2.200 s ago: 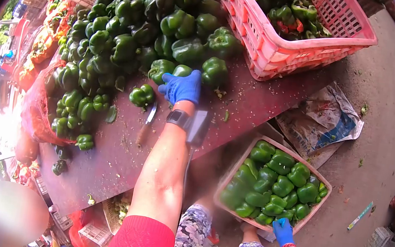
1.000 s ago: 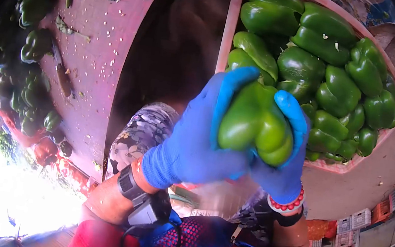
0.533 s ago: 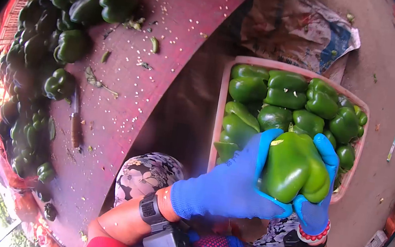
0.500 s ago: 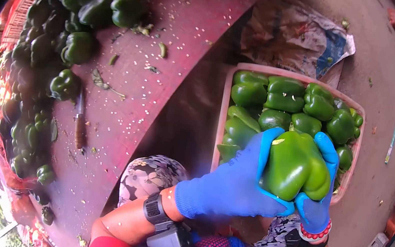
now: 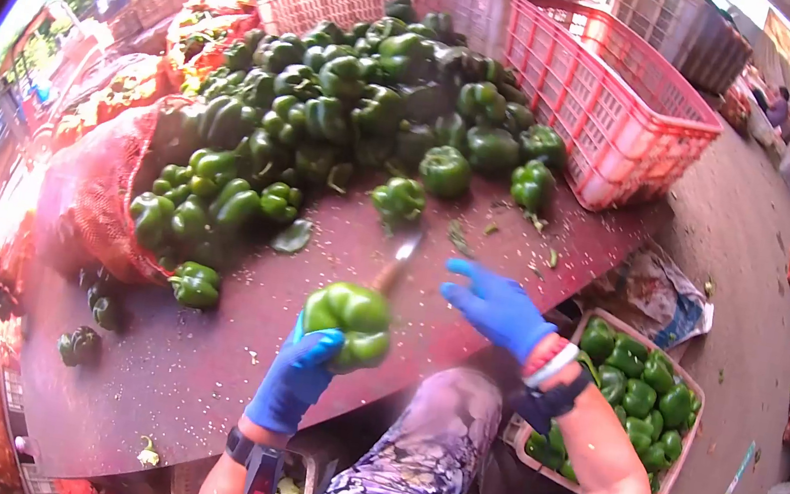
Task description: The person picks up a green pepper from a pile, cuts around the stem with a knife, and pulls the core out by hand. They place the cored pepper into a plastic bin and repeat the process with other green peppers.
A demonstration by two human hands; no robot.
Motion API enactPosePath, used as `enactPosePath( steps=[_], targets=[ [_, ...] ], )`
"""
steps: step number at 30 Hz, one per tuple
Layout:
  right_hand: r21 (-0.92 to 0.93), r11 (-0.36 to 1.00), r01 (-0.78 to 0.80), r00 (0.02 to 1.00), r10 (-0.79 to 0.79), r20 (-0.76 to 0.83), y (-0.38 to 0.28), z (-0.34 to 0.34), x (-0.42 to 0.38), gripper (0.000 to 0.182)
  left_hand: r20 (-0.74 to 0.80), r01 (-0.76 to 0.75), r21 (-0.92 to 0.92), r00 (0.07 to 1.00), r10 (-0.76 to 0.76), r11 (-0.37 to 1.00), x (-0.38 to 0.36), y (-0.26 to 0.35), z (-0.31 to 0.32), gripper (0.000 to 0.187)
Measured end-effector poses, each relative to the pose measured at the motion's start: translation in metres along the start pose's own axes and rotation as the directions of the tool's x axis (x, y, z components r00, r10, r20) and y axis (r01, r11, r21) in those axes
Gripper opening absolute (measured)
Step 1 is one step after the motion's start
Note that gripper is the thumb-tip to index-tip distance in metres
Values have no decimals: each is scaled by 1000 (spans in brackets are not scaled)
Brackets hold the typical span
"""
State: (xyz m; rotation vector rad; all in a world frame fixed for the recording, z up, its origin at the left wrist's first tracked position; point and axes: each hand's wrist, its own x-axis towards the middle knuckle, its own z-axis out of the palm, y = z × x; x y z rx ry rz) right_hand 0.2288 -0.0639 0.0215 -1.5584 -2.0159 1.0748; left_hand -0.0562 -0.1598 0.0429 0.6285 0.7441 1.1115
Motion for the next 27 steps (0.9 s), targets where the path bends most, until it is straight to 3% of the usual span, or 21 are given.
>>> enactPosePath(
  steps=[1,3,8,10,11,14,15,16,17,19,21,22,25,27],
  targets=[
    [-127,989,74,997,-76,-14,-20,18,30,63,-46,-32,-84,999,28,996,-10,-1,-17,71],
    [-170,985,14,1000,-13,6,-40,57,78,62,-145,-97,-247,987,62,964,-25,-5,-45,69],
    [-358,911,-203,973,227,27,-42,99,115,58,-235,-130,-219,969,77,967,-31,-27,-75,65],
    [-343,894,-289,950,313,16,-33,85,111,56,-133,-103,-243,988,72,964,-19,-28,-75,65],
    [-295,914,-279,960,259,-105,-20,82,105,56,-128,-85,-266,990,52,960,-14,-30,-72,66],
    [-65,949,-310,933,290,-212,26,56,79,54,-67,-24,-327,998,3,945,4,-32,-62,67],
    [131,917,-377,926,376,37,42,34,70,50,-32,-11,-353,1000,0,936,11,-35,-59,68],
    [300,830,-469,874,387,294,61,11,59,47,2,3,-378,1000,-2,926,19,-40,-57,68],
    [521,691,-501,863,350,364,85,-10,41,40,34,56,-457,998,-45,888,27,-52,-61,70],
    [820,393,-416,898,317,303,103,-21,-1,31,81,17,-388,997,15,922,43,-62,-47,71],
    [972,184,-147,911,407,61,79,-32,-51,25,139,-26,-231,989,59,973,59,-72,-25,68],
    [993,62,-105,890,451,66,55,-40,-71,23,168,-55,-153,982,81,987,67,-78,-15,66],
    [962,259,-84,954,300,3,72,-48,-127,25,171,-119,81,980,104,990,87,-96,18,57],
    [828,558,-60,905,380,-191,50,-46,-152,33,157,-149,289,982,107,946,89,-98,61,46]
  ],
)
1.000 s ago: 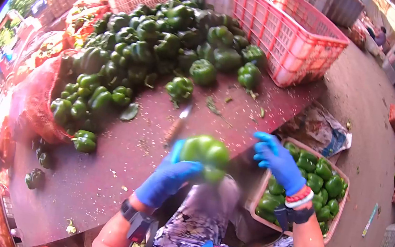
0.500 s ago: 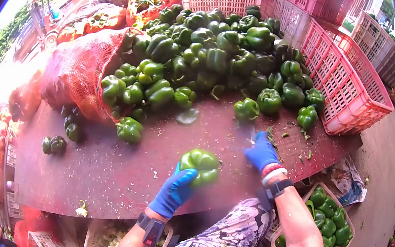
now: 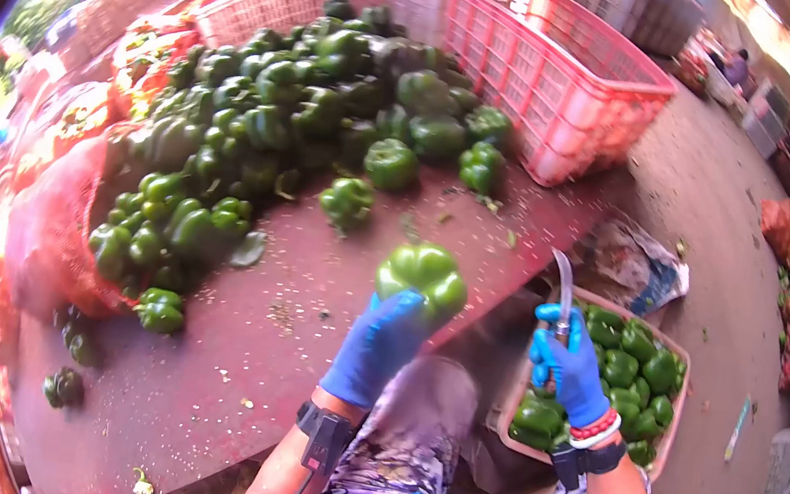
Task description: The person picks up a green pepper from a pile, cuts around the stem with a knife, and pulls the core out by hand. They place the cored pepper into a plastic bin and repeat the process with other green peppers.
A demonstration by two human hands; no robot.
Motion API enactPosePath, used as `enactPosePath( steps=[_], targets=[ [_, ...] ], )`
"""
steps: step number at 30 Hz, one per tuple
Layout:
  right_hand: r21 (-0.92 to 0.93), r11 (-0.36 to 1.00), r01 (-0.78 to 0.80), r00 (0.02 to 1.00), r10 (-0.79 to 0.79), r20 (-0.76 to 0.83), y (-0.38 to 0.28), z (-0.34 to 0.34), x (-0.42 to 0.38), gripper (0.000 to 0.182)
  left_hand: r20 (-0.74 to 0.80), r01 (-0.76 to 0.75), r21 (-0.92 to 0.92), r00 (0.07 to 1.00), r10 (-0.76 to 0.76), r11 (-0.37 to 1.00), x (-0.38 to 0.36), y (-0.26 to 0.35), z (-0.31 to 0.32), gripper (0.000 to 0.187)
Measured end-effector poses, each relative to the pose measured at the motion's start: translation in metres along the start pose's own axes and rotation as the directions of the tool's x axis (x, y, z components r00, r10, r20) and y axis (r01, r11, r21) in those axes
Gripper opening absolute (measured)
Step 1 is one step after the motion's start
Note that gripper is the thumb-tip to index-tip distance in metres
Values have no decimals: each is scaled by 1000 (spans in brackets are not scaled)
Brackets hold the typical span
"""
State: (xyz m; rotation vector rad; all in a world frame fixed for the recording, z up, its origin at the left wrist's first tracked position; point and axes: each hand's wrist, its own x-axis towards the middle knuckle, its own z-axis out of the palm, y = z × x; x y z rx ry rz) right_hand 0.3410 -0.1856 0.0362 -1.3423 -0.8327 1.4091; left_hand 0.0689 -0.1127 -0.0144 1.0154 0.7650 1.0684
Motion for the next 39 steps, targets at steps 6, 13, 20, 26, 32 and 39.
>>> enactPosePath(
  steps=[6,13,20,26,32,39],
  targets=[
    [-711,597,373,850,-527,4,0,2,-28,67,121,227,-439,974,-193,869,23,-8,85,45],
    [-689,599,408,858,-509,65,32,-25,-21,76,89,167,-44,983,-163,985,19,-17,129,64],
    [-625,598,502,814,-570,109,41,-33,-4,77,-13,-76,181,997,80,981,16,-37,137,89],
    [-664,631,401,872,-486,66,44,-36,-3,68,108,146,-62,984,-139,987,23,-32,131,81],
    [-679,668,305,932,-355,70,61,-35,7,81,173,138,-175,979,-107,975,16,-46,125,73],
    [-799,551,243,922,-387,13,69,-50,11,73,198,235,-157,959,-203,959,3,-36,118,58]
  ],
)
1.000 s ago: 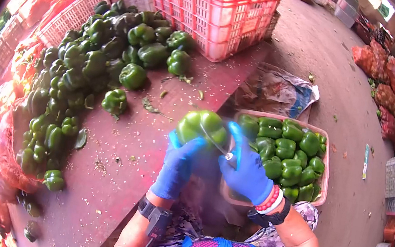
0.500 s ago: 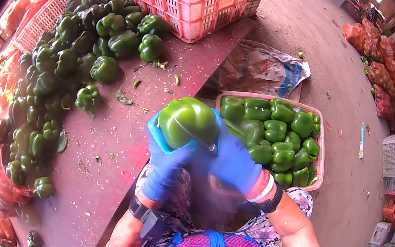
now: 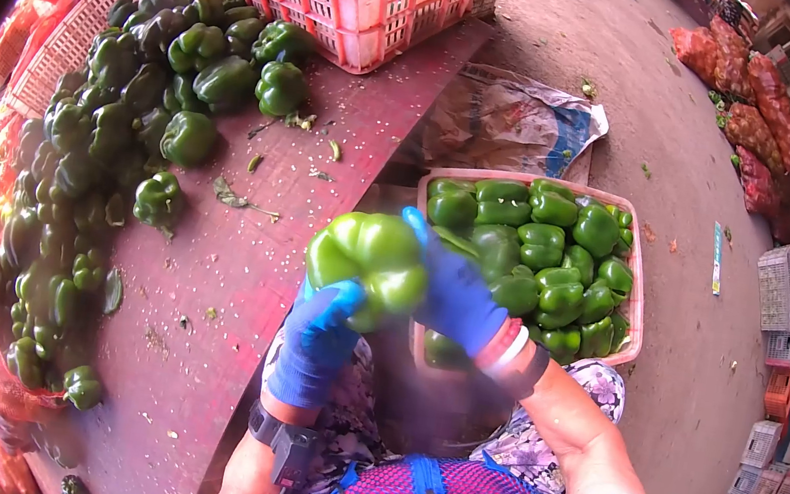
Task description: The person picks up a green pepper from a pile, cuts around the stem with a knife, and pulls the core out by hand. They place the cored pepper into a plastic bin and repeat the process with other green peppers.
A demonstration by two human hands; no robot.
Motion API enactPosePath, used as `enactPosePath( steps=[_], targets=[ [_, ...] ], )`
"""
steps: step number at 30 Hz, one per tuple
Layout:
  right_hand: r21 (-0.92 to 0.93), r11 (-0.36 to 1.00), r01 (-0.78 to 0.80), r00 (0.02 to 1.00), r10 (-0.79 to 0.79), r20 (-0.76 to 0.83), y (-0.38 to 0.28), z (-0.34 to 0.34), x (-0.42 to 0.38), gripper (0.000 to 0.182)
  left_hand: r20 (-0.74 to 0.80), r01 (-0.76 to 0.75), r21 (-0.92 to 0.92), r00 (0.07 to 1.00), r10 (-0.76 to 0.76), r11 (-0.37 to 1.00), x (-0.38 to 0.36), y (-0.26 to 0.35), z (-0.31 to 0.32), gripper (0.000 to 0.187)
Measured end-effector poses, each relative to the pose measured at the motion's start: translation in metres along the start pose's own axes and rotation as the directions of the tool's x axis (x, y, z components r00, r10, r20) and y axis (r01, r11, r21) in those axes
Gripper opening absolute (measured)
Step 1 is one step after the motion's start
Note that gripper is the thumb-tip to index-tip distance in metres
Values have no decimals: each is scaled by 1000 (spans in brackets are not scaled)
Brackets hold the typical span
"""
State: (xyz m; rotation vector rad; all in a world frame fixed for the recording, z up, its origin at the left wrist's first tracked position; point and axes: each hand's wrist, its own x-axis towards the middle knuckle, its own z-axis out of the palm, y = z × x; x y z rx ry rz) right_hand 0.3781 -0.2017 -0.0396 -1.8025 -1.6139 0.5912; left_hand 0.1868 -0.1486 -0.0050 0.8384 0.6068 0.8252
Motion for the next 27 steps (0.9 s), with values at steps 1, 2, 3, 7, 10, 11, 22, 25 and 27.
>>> enactPosePath(
  steps=[1,2,3,7,10,11,22,25,27],
  targets=[
    [-35,998,-57,998,58,32,-3,-3,-2,71,-34,-58,169,997,65,984,0,-14,-24,57],
    [-73,991,-112,991,116,60,-4,-6,-5,70,-55,-70,102,996,76,992,4,-11,-25,59],
    [-85,992,-96,993,101,54,-2,-9,-9,70,-75,-84,35,993,87,996,8,-8,-25,61],
    [-179,980,-84,995,93,39,32,-14,-22,66,-50,-33,-487,999,10,873,12,23,-29,68],
    [356,904,-237,969,191,159,26,-37,-18,63,-6,19,-469,1000,-25,883,9,34,-37,69],
    [620,722,-309,949,194,247,11,-51,-15,67,47,56,-312,998,-43,948,11,32,-33,71],
    [717,695,-48,996,-21,88,-20,-74,-38,71,114,109,307,982,-150,945,13,5,48,82],
    [692,721,-42,998,57,1,-15,-86,-49,72,199,-91,585,979,-34,806,30,-7,57,73],
    [731,682,-4,999,28,-20,-2,-93,-53,72,275,5,452,950,-145,892,37,-2,68,71]
  ],
)
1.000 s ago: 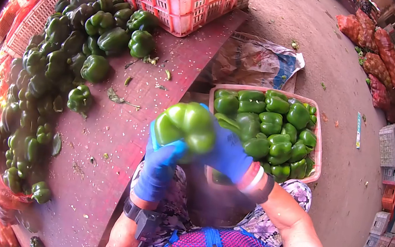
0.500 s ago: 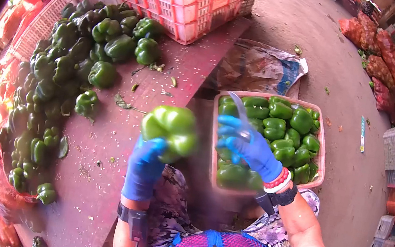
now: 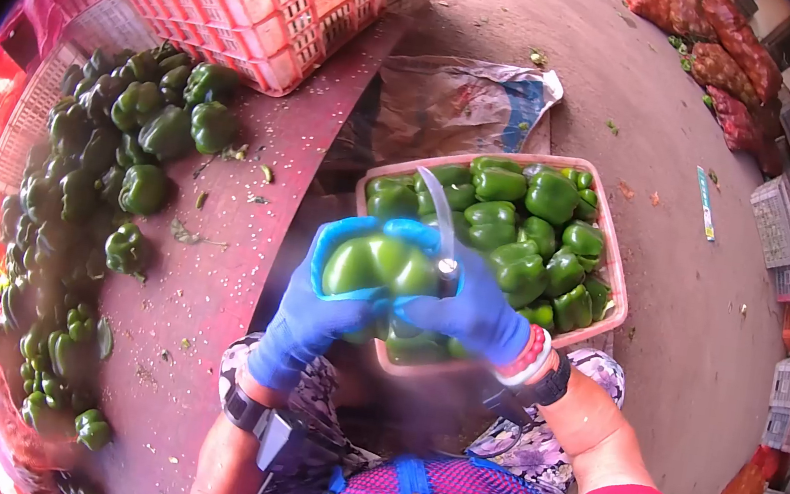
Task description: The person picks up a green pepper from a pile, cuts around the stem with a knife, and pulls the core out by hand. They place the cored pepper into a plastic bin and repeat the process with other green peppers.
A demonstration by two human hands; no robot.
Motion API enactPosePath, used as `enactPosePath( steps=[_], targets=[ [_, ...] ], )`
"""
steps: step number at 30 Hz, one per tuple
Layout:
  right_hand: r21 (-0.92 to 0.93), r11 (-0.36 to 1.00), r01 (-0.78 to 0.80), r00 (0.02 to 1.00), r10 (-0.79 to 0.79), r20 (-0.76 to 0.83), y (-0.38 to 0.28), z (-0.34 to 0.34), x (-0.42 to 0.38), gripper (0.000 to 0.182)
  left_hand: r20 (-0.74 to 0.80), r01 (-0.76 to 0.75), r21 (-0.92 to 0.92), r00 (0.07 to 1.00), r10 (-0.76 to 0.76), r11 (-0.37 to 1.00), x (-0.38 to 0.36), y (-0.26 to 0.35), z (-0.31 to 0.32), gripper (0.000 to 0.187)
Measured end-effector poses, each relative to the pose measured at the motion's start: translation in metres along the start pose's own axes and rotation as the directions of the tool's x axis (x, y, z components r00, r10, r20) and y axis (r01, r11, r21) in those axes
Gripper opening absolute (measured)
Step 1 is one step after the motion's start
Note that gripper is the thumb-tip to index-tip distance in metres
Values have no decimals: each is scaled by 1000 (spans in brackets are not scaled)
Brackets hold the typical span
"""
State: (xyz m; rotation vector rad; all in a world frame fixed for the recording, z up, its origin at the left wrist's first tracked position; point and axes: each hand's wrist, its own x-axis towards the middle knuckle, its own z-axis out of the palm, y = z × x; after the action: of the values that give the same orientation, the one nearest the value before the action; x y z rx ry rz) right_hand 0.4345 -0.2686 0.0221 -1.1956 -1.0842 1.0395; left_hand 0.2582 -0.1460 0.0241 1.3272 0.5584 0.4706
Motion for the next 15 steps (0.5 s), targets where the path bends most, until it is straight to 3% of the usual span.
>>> enactPosePath(
  steps=[2,6,7,8,9,12,13,15],
  targets=[
    [66,998,14,1000,-13,-10,2,-12,-6,72,114,63,-118,992,-50,991,10,6,2,70],
    [493,854,-165,982,190,-1,-1,-38,-21,70,305,165,-371,951,-48,914,34,-15,-3,64],
    [563,812,-154,981,194,-11,11,-47,-26,67,296,163,-462,955,-22,872,32,-20,0,64],
    [659,732,-174,975,221,12,22,-56,-33,66,270,168,-362,960,-69,917,30,-36,-13,65],
    [744,642,-186,970,240,35,30,-66,-40,65,256,159,-379,965,-62,912,34,-42,-14,67],
    [871,482,-92,987,160,16,13,-66,-47,82,148,7,-578,984,97,816,58,-46,-3,74],
    [867,495,-49,994,110,-7,2,-67,-48,79,30,-82,-690,989,142,719,69,-47,8,82],
    [726,679,110,989,-3,-147,-18,-87,-57,73,5,-121,-669,986,168,733,89,-45,-2,72]
  ],
)
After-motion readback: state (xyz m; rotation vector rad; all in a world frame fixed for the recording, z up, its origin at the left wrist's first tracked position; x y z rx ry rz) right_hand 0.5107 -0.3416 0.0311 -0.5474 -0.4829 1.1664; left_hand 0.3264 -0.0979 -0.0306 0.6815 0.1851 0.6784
